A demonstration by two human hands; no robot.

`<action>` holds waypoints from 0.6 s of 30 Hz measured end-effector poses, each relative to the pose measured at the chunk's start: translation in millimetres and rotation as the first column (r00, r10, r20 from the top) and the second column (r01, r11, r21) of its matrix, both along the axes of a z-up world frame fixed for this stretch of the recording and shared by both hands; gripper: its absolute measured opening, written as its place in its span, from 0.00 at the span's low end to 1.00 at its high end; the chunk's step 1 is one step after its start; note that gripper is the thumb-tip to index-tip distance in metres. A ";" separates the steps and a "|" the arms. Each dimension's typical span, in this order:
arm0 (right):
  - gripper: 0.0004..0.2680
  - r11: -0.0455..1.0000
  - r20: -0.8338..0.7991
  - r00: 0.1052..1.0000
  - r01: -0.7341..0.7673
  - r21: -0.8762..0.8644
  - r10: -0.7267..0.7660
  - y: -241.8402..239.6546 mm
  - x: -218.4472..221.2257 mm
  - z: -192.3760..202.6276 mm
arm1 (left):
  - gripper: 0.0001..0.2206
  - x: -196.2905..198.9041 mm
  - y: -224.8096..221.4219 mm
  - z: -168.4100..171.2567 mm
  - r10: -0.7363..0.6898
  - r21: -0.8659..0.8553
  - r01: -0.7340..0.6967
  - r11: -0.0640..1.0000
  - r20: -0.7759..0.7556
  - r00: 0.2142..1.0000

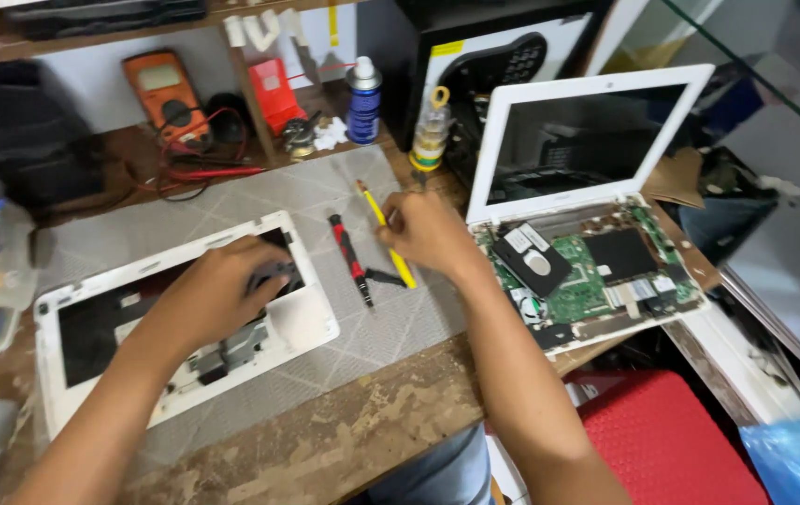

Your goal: The person works on a disassembled laptop, unscrewing the hard drive caddy bracket with a screwdriver and handling the hard drive. They lift the drive out of its bracket, reposition it, and continue driving screws on the laptop's bottom cover.

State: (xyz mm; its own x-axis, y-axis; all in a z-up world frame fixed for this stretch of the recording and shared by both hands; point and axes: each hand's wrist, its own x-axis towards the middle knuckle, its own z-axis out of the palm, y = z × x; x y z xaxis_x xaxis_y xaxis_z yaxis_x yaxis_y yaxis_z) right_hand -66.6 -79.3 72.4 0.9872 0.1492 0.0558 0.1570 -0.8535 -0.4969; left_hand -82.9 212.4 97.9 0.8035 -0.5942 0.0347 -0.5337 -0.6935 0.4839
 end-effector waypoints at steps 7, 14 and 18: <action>0.09 0.998 -0.055 0.998 -0.041 0.048 0.044 -5.5 -0.4 4.9 | 0.13 3.2 -12.2 -24.0 -0.072 -0.047 0.073 0.996 0.020 0.997; 0.11 0.988 -0.042 0.989 0.147 0.050 -0.145 -39.6 -2.5 22.1 | 0.11 0.7 -50.6 -24.3 -0.247 -0.066 0.270 0.961 0.240 0.939; 0.12 0.967 -0.176 0.953 0.228 -0.114 -0.246 -44.7 -5.2 15.5 | 0.11 16.9 -82.3 -45.8 -0.267 0.052 0.261 0.964 0.174 0.948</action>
State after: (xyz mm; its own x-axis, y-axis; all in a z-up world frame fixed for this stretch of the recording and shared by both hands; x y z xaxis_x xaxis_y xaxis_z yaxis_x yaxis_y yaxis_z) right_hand -71.8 -124.0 88.0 0.9861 -0.0948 -0.1363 -0.1439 -0.8978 -0.4163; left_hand -66.0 130.1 52.1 0.6000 -0.7870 0.1435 -0.7753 -0.5278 0.3469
